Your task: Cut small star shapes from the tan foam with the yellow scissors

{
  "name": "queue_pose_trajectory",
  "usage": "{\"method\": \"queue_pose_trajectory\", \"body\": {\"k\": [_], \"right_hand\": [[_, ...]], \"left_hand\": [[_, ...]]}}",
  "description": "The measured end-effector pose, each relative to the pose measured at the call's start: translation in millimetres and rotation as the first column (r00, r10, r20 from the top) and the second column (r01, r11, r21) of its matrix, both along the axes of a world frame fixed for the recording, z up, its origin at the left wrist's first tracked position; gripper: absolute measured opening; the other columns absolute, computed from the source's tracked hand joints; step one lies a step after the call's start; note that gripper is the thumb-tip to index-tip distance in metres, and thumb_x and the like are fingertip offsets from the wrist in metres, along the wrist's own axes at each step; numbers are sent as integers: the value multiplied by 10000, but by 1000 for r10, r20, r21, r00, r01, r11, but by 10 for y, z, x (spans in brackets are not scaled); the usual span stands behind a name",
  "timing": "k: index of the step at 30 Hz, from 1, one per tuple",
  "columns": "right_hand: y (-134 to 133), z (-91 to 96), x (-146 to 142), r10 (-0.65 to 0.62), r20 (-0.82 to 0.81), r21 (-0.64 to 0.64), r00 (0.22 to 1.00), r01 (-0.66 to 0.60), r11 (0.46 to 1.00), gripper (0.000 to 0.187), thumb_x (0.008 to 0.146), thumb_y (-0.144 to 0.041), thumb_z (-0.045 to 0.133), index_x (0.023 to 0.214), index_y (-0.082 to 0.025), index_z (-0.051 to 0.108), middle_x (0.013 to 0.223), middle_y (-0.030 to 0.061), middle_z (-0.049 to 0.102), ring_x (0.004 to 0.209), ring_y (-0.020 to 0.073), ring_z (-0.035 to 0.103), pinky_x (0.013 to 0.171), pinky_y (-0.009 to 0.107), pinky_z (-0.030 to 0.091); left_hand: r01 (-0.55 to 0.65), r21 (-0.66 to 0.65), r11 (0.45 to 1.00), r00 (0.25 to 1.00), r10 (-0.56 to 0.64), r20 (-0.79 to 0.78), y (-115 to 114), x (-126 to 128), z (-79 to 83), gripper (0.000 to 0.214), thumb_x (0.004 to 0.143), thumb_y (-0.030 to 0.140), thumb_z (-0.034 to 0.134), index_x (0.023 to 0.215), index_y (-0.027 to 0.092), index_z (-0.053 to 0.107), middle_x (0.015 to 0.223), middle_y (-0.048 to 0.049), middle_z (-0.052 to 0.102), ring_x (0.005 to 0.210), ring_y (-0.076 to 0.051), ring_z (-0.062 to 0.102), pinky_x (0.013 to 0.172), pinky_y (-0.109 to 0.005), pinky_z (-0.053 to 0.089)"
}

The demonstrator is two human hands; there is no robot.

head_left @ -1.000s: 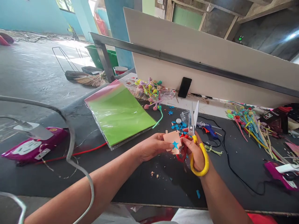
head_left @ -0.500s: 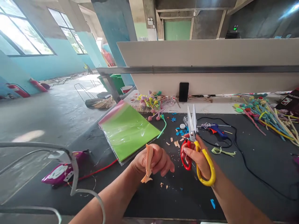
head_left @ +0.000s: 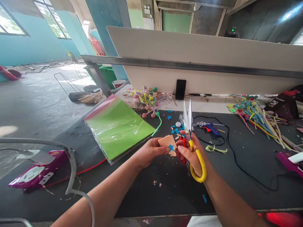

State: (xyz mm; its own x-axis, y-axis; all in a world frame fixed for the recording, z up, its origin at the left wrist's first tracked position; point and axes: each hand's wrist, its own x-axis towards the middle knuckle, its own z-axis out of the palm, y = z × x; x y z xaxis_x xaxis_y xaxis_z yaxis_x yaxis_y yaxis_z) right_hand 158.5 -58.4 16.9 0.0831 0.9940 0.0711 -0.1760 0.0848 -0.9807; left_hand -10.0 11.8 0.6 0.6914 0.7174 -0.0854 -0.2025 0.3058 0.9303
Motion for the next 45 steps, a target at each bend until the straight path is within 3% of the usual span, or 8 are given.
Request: {"method": "queue_pose_trajectory", "body": {"k": [7, 14, 24, 33, 45], "right_hand": [[54, -70, -31, -20, 46, -34, 999, 22, 999, 506, 673, -224, 694, 1127, -304, 485, 726, -64, 544, 475, 61, 457, 404, 181, 360], [106, -132, -51, -114, 121, -34, 986, 119, 992, 451, 628, -210, 680, 1047, -253, 518, 666, -74, 516, 489, 78, 454, 423, 202, 355], [126, -92, -46, -126, 156, -91, 980, 141, 986, 439, 634, -265, 688, 1025, -241, 488, 678, -72, 543, 594, 122, 534, 588, 269, 459], [97, -93, -30, -29, 113, -92, 993, 39, 995, 429, 688, -250, 631, 1085, -280, 472, 630, -99, 509, 427, 84, 468, 422, 216, 402], [112, -123, 3, 4, 94, -87, 996, 4, 996, 450, 659, -249, 660, 1072, -278, 485, 641, -98, 521, 425, 81, 477, 424, 212, 400]], "left_hand": [[-45, 41, 998, 994, 49, -94, -12, 36, -46, 346, 665, 257, 751, 961, 96, 673, 860, -75, 706, 738, -159, 617, 724, -263, 452], [-68, 76, 995, 989, 77, -123, -34, 70, -99, 325, 690, 263, 728, 968, 109, 664, 821, -46, 685, 701, -136, 588, 672, -240, 427], [-61, 37, 997, 995, 64, -70, -64, 79, -53, 345, 720, 308, 701, 1007, 124, 648, 883, -54, 681, 742, -144, 600, 707, -244, 438], [-111, 86, 990, 985, 122, -125, -53, 100, -78, 333, 673, 270, 721, 958, 111, 657, 820, -48, 686, 705, -151, 603, 670, -243, 442], [-100, 85, 991, 982, 113, -153, -54, 84, -50, 368, 653, 287, 735, 957, 91, 667, 819, -73, 692, 684, -166, 611, 653, -266, 455]]}}
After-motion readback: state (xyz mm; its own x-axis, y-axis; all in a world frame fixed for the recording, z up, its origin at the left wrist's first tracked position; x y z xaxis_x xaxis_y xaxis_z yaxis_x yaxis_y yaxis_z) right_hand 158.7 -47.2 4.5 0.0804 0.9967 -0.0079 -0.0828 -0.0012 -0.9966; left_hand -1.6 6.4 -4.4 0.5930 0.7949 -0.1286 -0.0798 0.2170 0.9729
